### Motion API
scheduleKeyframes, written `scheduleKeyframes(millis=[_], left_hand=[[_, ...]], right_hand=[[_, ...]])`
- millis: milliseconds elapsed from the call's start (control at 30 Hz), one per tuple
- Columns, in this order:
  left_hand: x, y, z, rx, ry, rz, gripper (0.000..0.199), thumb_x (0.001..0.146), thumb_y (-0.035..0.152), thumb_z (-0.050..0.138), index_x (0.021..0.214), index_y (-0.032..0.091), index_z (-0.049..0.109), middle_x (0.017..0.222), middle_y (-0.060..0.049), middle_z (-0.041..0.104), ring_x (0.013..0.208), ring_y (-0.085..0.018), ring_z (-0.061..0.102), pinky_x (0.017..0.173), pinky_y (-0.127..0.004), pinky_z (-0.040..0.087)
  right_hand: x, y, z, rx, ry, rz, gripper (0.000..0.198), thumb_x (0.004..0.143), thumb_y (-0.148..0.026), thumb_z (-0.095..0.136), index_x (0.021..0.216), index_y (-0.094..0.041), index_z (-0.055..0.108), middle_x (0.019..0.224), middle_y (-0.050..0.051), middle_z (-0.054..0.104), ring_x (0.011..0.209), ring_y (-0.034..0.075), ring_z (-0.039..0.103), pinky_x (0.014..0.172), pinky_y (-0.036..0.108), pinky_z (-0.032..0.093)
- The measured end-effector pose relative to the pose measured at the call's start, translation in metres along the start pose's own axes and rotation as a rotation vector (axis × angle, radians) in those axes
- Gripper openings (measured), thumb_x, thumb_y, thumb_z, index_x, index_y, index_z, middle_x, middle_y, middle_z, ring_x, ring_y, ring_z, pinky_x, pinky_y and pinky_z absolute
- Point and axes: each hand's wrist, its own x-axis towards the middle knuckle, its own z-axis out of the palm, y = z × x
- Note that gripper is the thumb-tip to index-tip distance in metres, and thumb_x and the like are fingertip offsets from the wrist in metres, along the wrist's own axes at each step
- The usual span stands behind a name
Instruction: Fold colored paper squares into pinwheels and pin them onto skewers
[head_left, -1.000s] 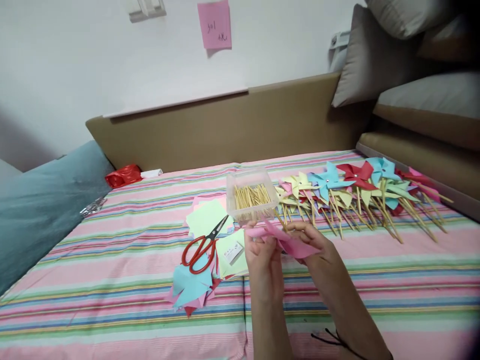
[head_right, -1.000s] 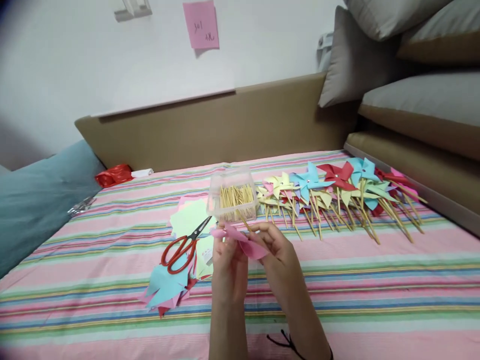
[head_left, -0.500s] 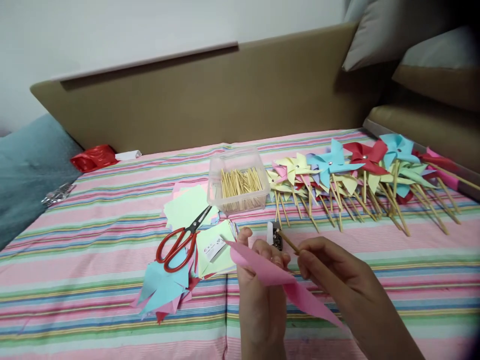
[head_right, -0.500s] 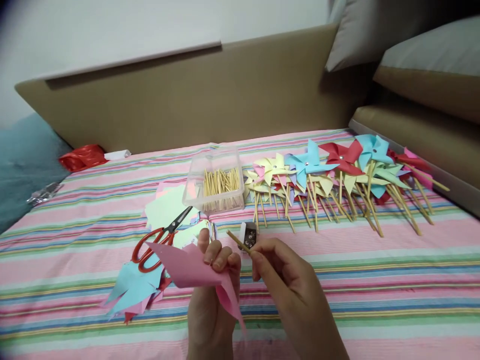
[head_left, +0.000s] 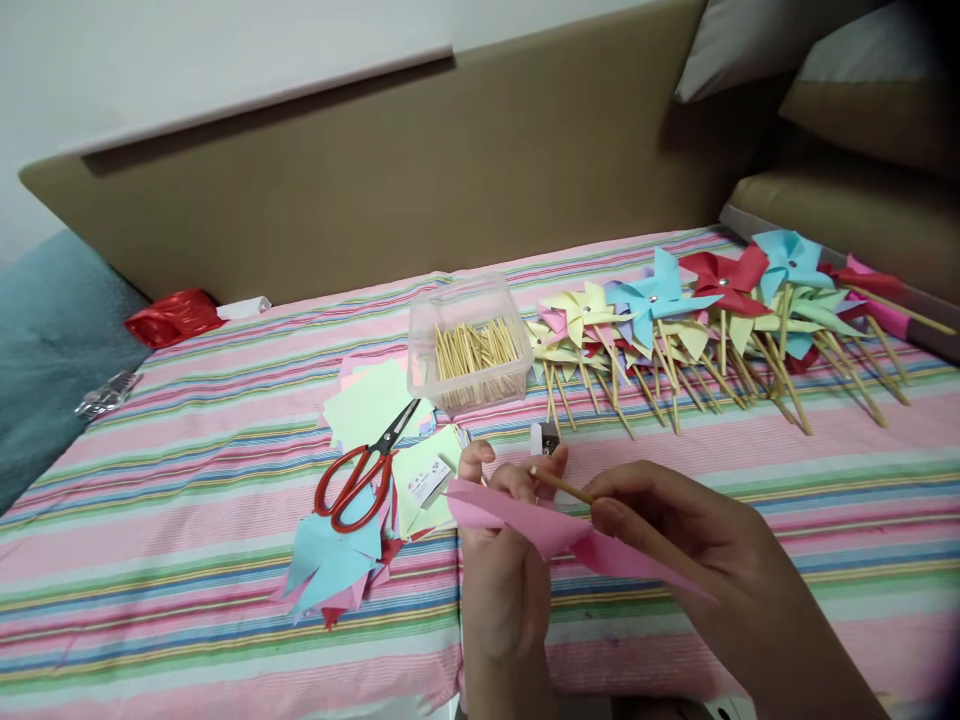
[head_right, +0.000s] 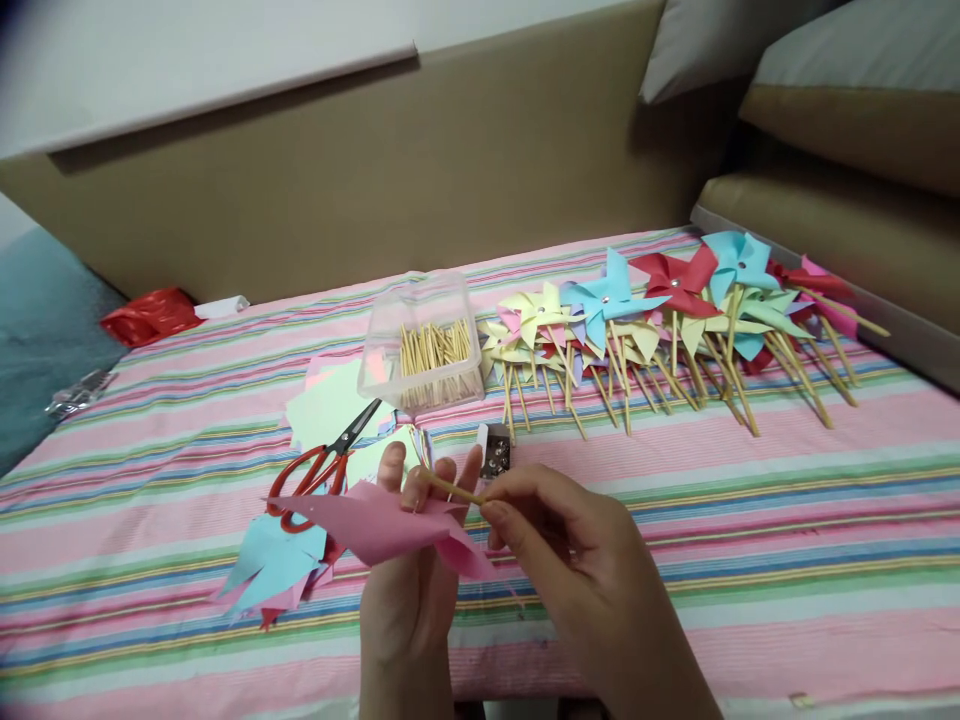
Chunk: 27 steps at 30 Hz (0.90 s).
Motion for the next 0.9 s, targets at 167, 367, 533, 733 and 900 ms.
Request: scheduleKeyframes(millis=[167, 367, 533, 733, 900], left_hand=[[-0.001, 0.004, -0.001, -0.044, -0.082, 0.023, 0.033, 0.070, 0.024, 0.078, 0.093, 0.025, 0.055, 0.060, 0.011, 0.061, 0.067, -0.006, 0.065, 0.101, -0.039, 0.049], [-0.001, 0.006, -0.001, -0.078, -0.099, 0.046, 0.029, 0.072, 0.021, 0.076, 0.092, 0.025, 0.056, 0.058, 0.012, 0.063, 0.063, -0.004, 0.066, 0.101, -0.031, 0.049], [-0.002, 0.004, -0.004, -0.140, -0.112, 0.031, 0.026, 0.072, 0.021, 0.076, 0.089, 0.026, 0.056, 0.060, 0.013, 0.063, 0.064, -0.003, 0.066, 0.101, -0.029, 0.049], [-0.004, 0.005, -0.009, -0.162, -0.102, -0.004, 0.028, 0.072, 0.025, 0.076, 0.091, 0.027, 0.055, 0.061, 0.012, 0.060, 0.065, -0.004, 0.066, 0.101, -0.026, 0.047], [-0.004, 0.007, -0.008, -0.157, -0.041, -0.030, 0.022, 0.074, 0.025, 0.073, 0.087, 0.026, 0.055, 0.055, 0.011, 0.056, 0.059, -0.005, 0.063, 0.097, -0.031, 0.050]], right_hand=[[0.000, -0.002, 0.005, -0.012, -0.058, -0.028, 0.008, 0.082, -0.029, 0.064, 0.080, -0.025, 0.070, 0.078, -0.001, 0.069, 0.072, 0.012, 0.062, 0.063, 0.017, 0.049], [-0.002, -0.008, 0.009, -0.003, -0.042, -0.084, 0.007, 0.080, -0.024, 0.067, 0.077, -0.028, 0.072, 0.069, -0.005, 0.066, 0.064, 0.008, 0.061, 0.058, 0.010, 0.048], [-0.003, -0.011, 0.012, -0.038, -0.008, -0.109, 0.008, 0.079, -0.020, 0.068, 0.076, -0.027, 0.072, 0.068, -0.005, 0.067, 0.063, 0.009, 0.062, 0.058, 0.012, 0.050], [-0.002, -0.011, 0.014, -0.082, -0.021, -0.171, 0.013, 0.079, -0.015, 0.067, 0.078, -0.026, 0.073, 0.072, -0.005, 0.071, 0.065, 0.008, 0.063, 0.060, 0.011, 0.049], [-0.003, -0.008, 0.013, -0.090, -0.035, -0.170, 0.009, 0.078, -0.019, 0.068, 0.078, -0.026, 0.074, 0.074, -0.003, 0.072, 0.067, 0.010, 0.066, 0.060, 0.013, 0.051]])
